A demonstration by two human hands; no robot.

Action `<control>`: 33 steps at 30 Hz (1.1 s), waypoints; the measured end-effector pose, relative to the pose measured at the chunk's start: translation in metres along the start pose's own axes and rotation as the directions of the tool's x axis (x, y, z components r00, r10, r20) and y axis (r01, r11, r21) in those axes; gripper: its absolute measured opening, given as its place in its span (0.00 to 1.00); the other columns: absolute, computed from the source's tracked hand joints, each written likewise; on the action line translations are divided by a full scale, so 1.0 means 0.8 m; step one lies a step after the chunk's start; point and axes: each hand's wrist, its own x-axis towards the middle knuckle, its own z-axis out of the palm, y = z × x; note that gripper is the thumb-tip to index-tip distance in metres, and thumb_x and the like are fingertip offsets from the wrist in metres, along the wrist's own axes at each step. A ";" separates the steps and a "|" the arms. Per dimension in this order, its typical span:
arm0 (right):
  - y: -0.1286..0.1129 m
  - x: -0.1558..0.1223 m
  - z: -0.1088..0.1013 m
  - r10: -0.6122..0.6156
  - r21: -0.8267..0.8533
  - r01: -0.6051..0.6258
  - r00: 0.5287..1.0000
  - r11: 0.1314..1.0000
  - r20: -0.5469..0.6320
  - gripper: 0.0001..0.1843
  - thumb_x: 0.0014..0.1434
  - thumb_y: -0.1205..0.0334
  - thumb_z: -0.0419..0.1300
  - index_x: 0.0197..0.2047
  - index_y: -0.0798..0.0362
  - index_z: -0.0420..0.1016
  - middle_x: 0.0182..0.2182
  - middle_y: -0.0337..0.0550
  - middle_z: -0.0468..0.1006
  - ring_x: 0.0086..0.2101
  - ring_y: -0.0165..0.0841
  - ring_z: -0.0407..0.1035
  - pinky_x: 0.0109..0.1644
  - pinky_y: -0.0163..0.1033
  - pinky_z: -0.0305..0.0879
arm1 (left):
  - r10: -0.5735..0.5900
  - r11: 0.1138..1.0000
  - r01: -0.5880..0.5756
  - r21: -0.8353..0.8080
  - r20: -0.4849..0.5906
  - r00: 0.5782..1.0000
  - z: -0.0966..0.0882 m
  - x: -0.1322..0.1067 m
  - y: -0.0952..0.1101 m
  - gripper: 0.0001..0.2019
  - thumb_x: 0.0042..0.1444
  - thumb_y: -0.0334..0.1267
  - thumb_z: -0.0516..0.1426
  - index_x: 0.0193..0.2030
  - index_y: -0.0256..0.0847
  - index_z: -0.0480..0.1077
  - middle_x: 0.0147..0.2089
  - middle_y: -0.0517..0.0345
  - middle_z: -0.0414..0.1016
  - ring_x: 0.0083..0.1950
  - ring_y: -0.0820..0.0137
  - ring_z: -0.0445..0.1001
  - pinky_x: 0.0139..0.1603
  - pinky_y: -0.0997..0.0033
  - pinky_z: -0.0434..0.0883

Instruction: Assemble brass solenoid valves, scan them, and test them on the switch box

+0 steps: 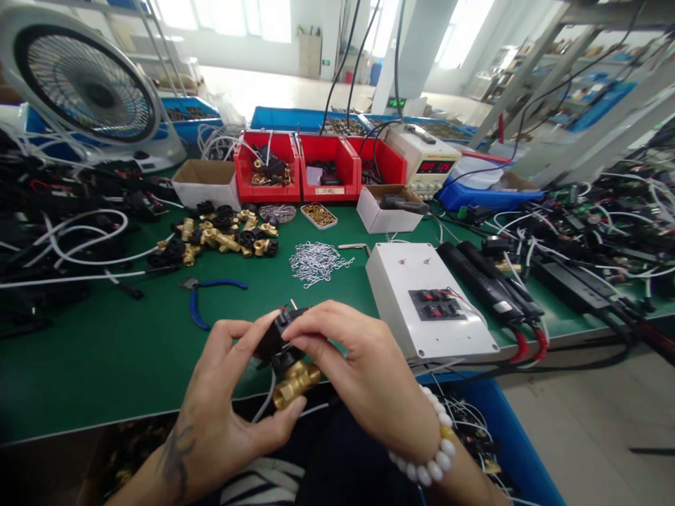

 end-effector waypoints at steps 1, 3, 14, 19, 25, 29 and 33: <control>-0.001 0.001 -0.002 -0.018 -0.010 0.018 1.000 1.000 0.008 0.09 0.62 0.73 0.59 0.38 0.49 0.77 0.36 0.37 0.78 0.38 0.28 0.73 0.43 0.30 0.68 | 0.001 1.000 -0.001 0.002 0.007 1.000 -0.001 0.000 -0.001 0.35 0.49 0.42 0.61 0.63 0.37 0.58 0.46 0.50 0.63 0.45 0.64 0.68 0.45 0.64 0.74; -0.004 0.003 -0.005 -0.046 -0.038 0.048 0.998 0.998 0.040 0.10 0.62 0.72 0.58 0.38 0.49 0.77 0.36 0.38 0.78 0.38 0.30 0.73 0.42 0.32 0.69 | 0.003 1.000 -0.003 0.003 0.027 1.000 -0.002 0.001 -0.002 0.35 0.49 0.42 0.61 0.63 0.38 0.58 0.47 0.50 0.62 0.46 0.64 0.68 0.45 0.64 0.74; 0.022 0.004 0.025 -0.022 0.018 0.022 0.999 1.000 0.039 0.09 0.61 0.73 0.58 0.36 0.51 0.76 0.35 0.38 0.78 0.38 0.29 0.73 0.43 0.32 0.68 | -0.091 0.993 0.096 -0.061 0.087 0.992 0.003 -0.004 -0.024 0.34 0.46 0.39 0.62 0.62 0.39 0.60 0.45 0.52 0.63 0.45 0.65 0.68 0.45 0.66 0.73; 0.033 0.000 0.043 0.005 0.013 -0.005 1.000 1.000 0.002 0.08 0.62 0.73 0.57 0.36 0.52 0.76 0.34 0.40 0.78 0.37 0.30 0.73 0.42 0.34 0.68 | -0.103 0.988 0.114 -0.108 0.103 0.989 0.008 -0.006 -0.035 0.34 0.45 0.38 0.62 0.61 0.41 0.61 0.45 0.54 0.63 0.46 0.65 0.68 0.47 0.65 0.72; 0.035 0.031 -0.017 -0.032 -0.309 0.024 0.999 0.951 -0.020 0.17 0.63 0.62 0.59 0.55 0.50 0.72 0.43 0.46 0.77 0.41 0.37 0.73 0.47 0.43 0.71 | -0.171 0.959 0.193 -0.207 0.119 0.978 0.027 0.002 -0.048 0.34 0.48 0.41 0.62 0.63 0.41 0.59 0.48 0.52 0.62 0.48 0.65 0.67 0.49 0.62 0.72; 0.077 0.103 -0.102 -0.022 -0.709 -0.294 0.916 0.641 -0.400 0.25 0.60 0.60 0.63 0.57 0.62 0.70 0.48 0.60 0.74 0.51 0.49 0.68 0.54 0.52 0.63 | -0.172 0.954 0.182 -0.239 0.060 0.983 0.041 0.009 -0.057 0.34 0.49 0.42 0.61 0.63 0.40 0.59 0.49 0.52 0.61 0.49 0.64 0.67 0.49 0.61 0.72; 0.126 0.160 -0.148 0.190 -0.720 -0.507 0.857 0.474 -0.478 0.32 0.61 0.51 0.61 0.56 0.74 0.67 0.52 0.76 0.68 0.55 0.58 0.63 0.52 0.57 0.60 | -0.139 0.967 0.145 -0.210 0.042 0.989 0.049 0.009 -0.061 0.34 0.49 0.42 0.61 0.63 0.41 0.58 0.50 0.51 0.61 0.50 0.63 0.67 0.50 0.59 0.71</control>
